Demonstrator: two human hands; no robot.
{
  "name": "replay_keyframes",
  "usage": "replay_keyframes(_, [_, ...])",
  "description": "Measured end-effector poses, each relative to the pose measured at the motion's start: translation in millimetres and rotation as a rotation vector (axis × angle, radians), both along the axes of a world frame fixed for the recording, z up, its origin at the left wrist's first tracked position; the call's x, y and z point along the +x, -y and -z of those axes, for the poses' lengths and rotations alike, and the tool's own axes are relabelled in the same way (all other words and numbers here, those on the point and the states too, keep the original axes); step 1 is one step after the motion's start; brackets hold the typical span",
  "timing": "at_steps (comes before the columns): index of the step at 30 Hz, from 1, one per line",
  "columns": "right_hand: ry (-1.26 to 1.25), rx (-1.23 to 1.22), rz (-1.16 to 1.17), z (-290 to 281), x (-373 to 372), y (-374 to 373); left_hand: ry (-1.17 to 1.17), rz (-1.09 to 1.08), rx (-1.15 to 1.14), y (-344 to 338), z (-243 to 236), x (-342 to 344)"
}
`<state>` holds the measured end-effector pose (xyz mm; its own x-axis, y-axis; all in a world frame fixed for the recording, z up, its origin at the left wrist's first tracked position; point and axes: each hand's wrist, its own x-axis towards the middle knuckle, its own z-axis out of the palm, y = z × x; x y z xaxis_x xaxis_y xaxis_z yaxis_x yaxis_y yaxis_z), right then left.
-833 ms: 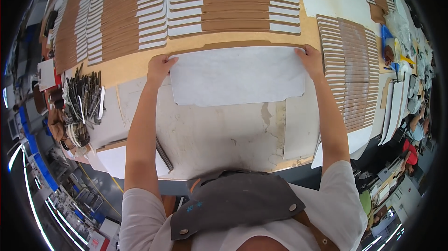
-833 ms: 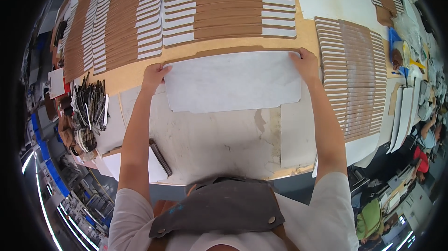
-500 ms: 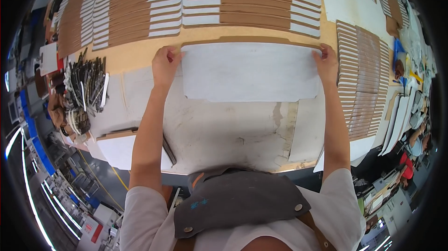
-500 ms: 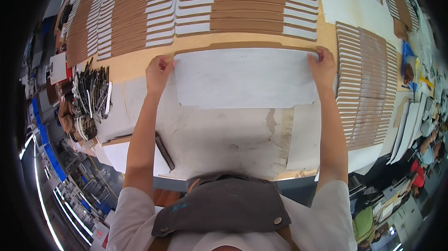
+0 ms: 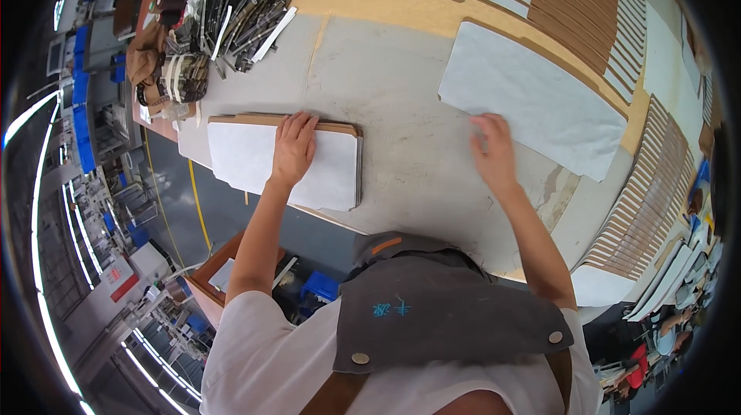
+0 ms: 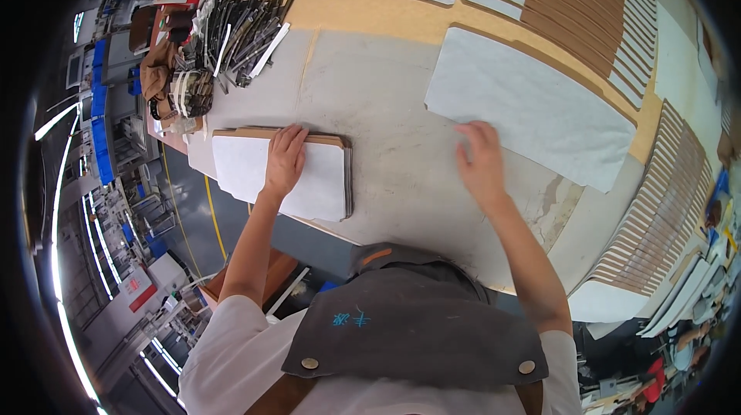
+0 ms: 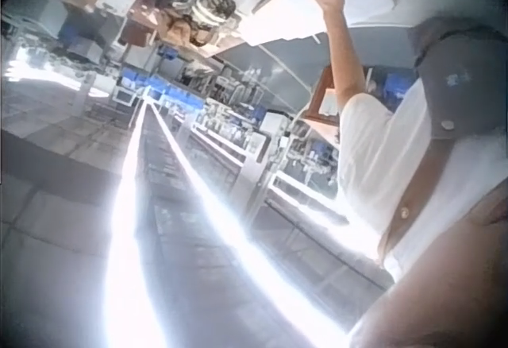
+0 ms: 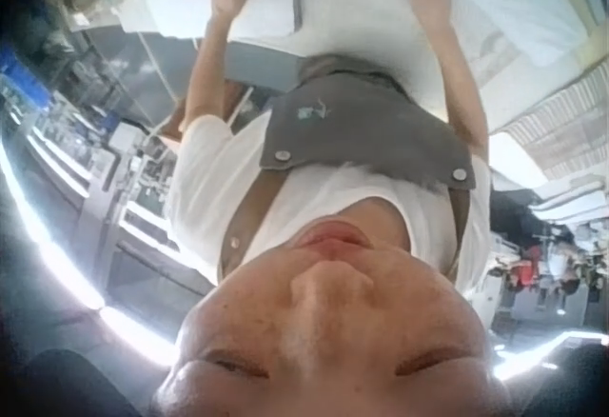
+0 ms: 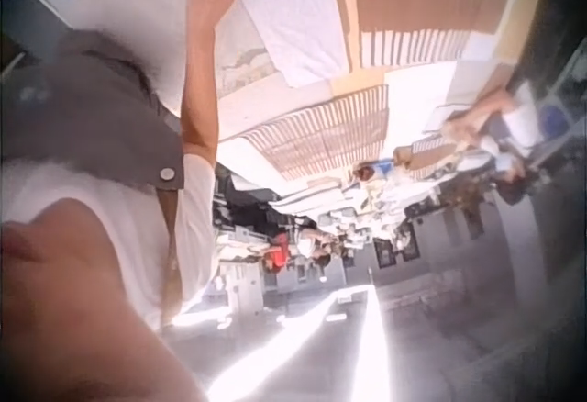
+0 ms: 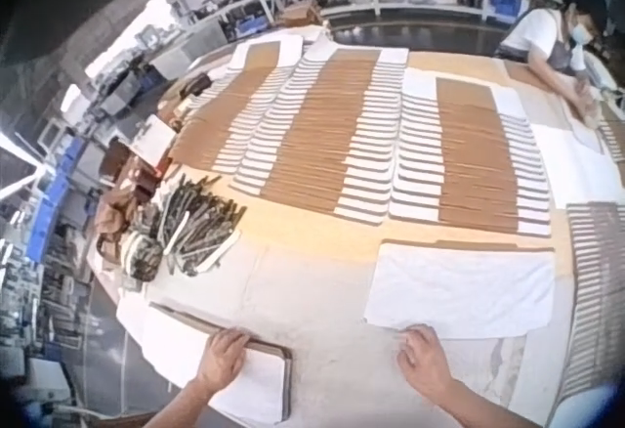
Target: Applying white paper linings to leather strips on a workbench.
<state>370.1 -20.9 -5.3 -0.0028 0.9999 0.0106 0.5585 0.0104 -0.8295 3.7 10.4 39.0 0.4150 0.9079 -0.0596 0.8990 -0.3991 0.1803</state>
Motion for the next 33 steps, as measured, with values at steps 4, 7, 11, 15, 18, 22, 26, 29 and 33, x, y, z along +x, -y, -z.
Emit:
replay_keyframes(4, [-0.059, 0.005, -0.229, -16.9, -87.1, -7.4, 0.047, 0.078, 0.027, 0.0, 2.2, -13.2])
replay_keyframes(7, [-0.029, 0.041, -0.338, -17.0, -133.3, -13.2, 0.109, 0.110, 0.052, -0.1, 3.5, -19.6])
replay_keyframes(11, [0.129, 0.093, -0.421, -17.5, -165.5, -15.9, 0.164, 0.108, 0.070, 1.4, 5.5, -22.8])
replay_keyframes(15, [0.200, 0.106, -0.400, -15.2, -176.5, -13.8, 0.222, 0.056, 0.052, 2.0, 9.0, -23.0])
replay_keyframes(18, [0.185, 0.106, -0.365, -18.1, -178.3, -14.1, 0.229, 0.040, 0.076, -3.1, 11.6, -29.2])
replay_keyframes(22, [0.163, 0.120, -0.337, -19.1, -181.1, -15.3, 0.227, 0.050, 0.044, -10.8, 10.2, -39.5])
replay_keyframes(26, [0.081, 0.073, -0.252, -13.5, -185.2, -21.0, 0.229, -0.002, 0.055, -17.9, 5.9, -43.1])
replay_keyframes(29, [0.033, -0.010, -0.225, -14.1, -185.6, -27.2, 0.215, 0.041, 0.006, -20.9, 7.1, -54.9])
replay_keyframes(33, [0.036, -0.141, -0.225, -23.1, -181.1, -30.2, 0.242, 0.058, -0.011, -23.4, 6.2, -55.5])
